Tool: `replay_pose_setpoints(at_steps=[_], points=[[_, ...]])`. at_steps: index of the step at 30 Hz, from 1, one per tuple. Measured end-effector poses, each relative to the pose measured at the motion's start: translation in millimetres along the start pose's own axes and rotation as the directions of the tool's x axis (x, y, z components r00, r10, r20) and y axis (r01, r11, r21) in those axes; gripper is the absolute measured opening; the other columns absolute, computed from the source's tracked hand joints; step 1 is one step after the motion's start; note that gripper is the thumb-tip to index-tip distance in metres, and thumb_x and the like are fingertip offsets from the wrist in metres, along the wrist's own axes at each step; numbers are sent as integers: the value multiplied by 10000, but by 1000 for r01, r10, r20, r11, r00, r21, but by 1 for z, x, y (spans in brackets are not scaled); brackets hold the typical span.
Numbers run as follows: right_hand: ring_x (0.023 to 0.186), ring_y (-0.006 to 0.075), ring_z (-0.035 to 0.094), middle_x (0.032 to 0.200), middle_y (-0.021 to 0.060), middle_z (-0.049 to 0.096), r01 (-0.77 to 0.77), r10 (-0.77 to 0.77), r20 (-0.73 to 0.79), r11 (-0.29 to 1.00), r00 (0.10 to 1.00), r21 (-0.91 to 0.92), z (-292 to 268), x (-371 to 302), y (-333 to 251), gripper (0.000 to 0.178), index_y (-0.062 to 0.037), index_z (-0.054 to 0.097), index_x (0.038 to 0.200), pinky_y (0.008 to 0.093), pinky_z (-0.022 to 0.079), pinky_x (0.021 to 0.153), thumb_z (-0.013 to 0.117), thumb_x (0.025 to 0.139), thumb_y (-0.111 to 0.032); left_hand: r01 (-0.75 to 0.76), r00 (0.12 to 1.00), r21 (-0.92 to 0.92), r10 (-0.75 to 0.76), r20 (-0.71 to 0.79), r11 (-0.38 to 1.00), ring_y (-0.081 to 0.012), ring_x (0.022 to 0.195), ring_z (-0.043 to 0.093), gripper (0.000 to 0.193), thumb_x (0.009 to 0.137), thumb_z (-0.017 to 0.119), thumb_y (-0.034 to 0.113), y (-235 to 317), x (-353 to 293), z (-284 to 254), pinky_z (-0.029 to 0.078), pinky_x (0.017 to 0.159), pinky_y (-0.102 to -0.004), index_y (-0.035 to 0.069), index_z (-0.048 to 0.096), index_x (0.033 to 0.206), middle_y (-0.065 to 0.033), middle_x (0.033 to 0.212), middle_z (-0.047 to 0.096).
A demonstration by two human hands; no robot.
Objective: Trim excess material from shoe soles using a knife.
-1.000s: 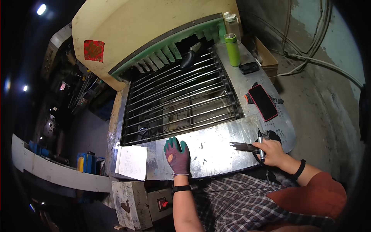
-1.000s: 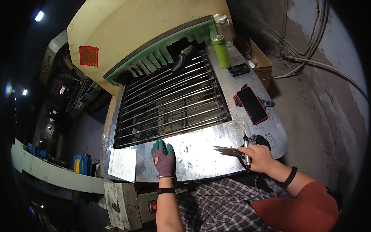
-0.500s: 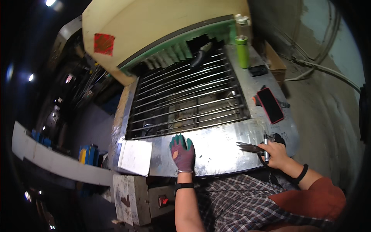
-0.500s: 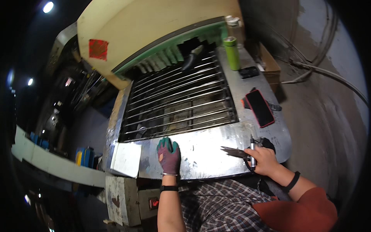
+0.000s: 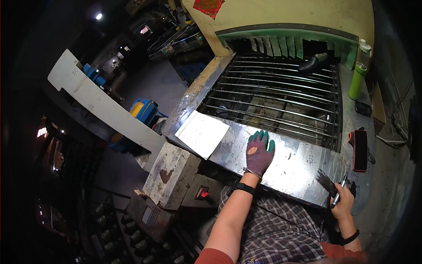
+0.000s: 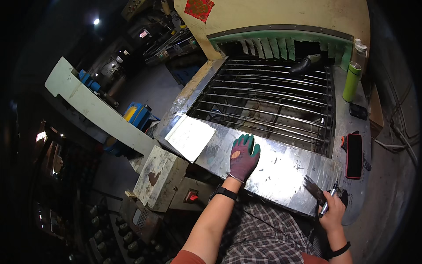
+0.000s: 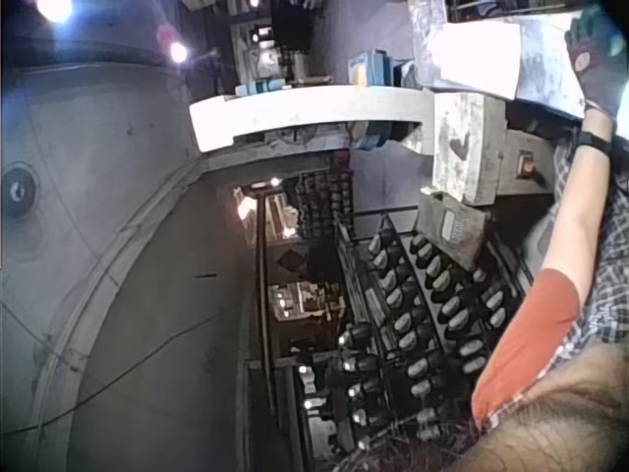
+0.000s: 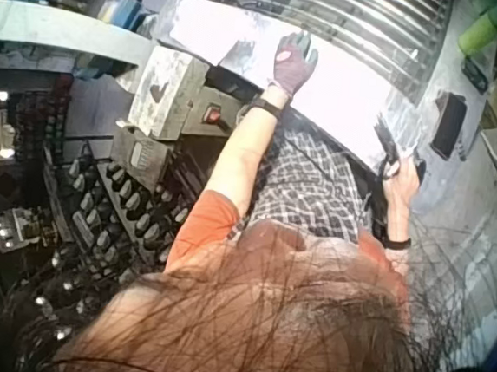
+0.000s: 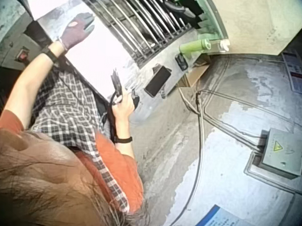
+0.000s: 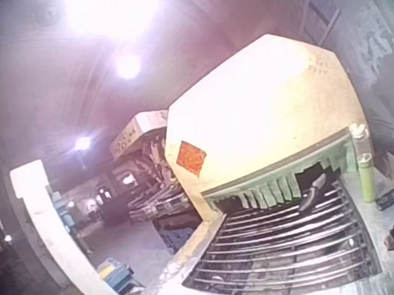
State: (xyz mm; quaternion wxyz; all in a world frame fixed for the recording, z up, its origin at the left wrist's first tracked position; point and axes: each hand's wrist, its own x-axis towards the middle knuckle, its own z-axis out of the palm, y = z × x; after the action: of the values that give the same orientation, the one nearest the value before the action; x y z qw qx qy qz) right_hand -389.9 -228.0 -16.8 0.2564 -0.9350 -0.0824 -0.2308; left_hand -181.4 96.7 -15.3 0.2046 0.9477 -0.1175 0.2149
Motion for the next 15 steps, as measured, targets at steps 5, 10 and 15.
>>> replay_pose_setpoints(at_steps=[5, 10, 15], points=[[724, 399, 554, 845, 196, 559, -22, 22, 9, 999, 1000, 38, -2, 1, 2, 488, -61, 579, 1137, 461, 444, 641, 634, 652, -59, 0, 1000, -34, 0, 2, 999, -374, 1202, 482, 429, 877, 553, 301, 4, 2, 0, 329, 1065, -452, -7, 581, 1174, -213, 1232, 562], [819, 392, 586, 921, 194, 588, -78, 66, 115, 992, 991, 104, -10, 6, 7, 482, -48, 579, 1155, 437, 475, 736, 602, 673, -32, -5, 1000, -50, 4, -29, 999, -382, 1190, 488, 409, 881, 545, 284, -1, 0, -2, 338, 1056, -449, -22, 600, 1148, -225, 1229, 566], [1090, 359, 562, 1148, 180, 596, -279, 280, 14, 959, 960, -56, -41, 5, 40, 563, -43, 532, 1277, 386, 427, 942, 544, 721, 48, 37, 999, -97, -39, -13, 995, -388, 1191, 487, 425, 892, 521, 296, 5, 1, -2, 330, 1066, -442, -19, 598, 1167, -232, 1247, 560]])
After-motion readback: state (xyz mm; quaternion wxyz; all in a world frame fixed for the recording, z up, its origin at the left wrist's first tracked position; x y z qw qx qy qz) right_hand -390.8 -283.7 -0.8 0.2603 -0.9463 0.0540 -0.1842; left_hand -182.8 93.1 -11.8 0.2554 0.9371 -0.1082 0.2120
